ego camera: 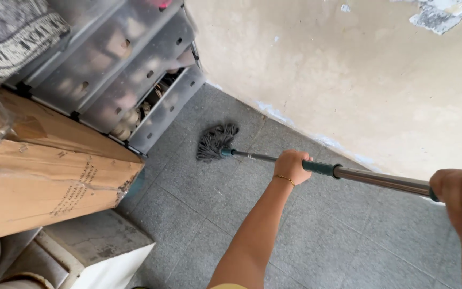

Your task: Mopping the floor using a string mop.

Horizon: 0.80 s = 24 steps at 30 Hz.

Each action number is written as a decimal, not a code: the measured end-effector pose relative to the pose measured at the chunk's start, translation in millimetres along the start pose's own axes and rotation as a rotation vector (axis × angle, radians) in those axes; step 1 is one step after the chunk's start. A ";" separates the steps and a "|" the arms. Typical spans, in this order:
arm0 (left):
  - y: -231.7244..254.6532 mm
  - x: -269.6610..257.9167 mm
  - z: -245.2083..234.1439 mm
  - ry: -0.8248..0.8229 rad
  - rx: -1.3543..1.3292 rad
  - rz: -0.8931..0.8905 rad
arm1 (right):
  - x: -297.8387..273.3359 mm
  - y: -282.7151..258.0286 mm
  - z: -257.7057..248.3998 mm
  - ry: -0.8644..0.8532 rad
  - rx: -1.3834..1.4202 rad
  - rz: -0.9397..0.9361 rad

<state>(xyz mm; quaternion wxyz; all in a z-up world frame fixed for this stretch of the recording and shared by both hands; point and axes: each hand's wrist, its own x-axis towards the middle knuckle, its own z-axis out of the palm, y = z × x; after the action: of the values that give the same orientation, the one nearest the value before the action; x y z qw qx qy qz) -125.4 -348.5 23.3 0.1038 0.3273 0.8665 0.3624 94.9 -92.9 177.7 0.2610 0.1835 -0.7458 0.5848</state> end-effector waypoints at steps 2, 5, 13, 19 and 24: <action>-4.4 5.6 0.4 -0.032 0.031 -0.009 | 9.8 -1.9 21.7 0.021 -0.004 -0.007; -7.1 7.6 19.2 -0.044 0.070 0.051 | 27.2 -28.4 50.2 0.136 0.076 -0.024; -27.5 14.1 38.7 -0.027 0.428 -0.215 | -8.0 -36.7 115.3 0.121 0.157 -0.054; 33.6 -18.9 79.0 -0.057 0.188 -0.206 | -23.4 -65.5 62.4 0.109 -0.443 -0.439; 18.1 -34.9 61.5 -0.148 0.352 -0.273 | -60.4 -52.2 77.8 0.090 0.105 -0.013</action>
<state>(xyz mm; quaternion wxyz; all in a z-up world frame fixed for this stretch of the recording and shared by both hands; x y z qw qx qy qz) -64.1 -327.0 -10.1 0.1564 0.2459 0.9426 0.1633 159.6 -183.2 167.8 0.2882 0.1751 -0.7005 0.6290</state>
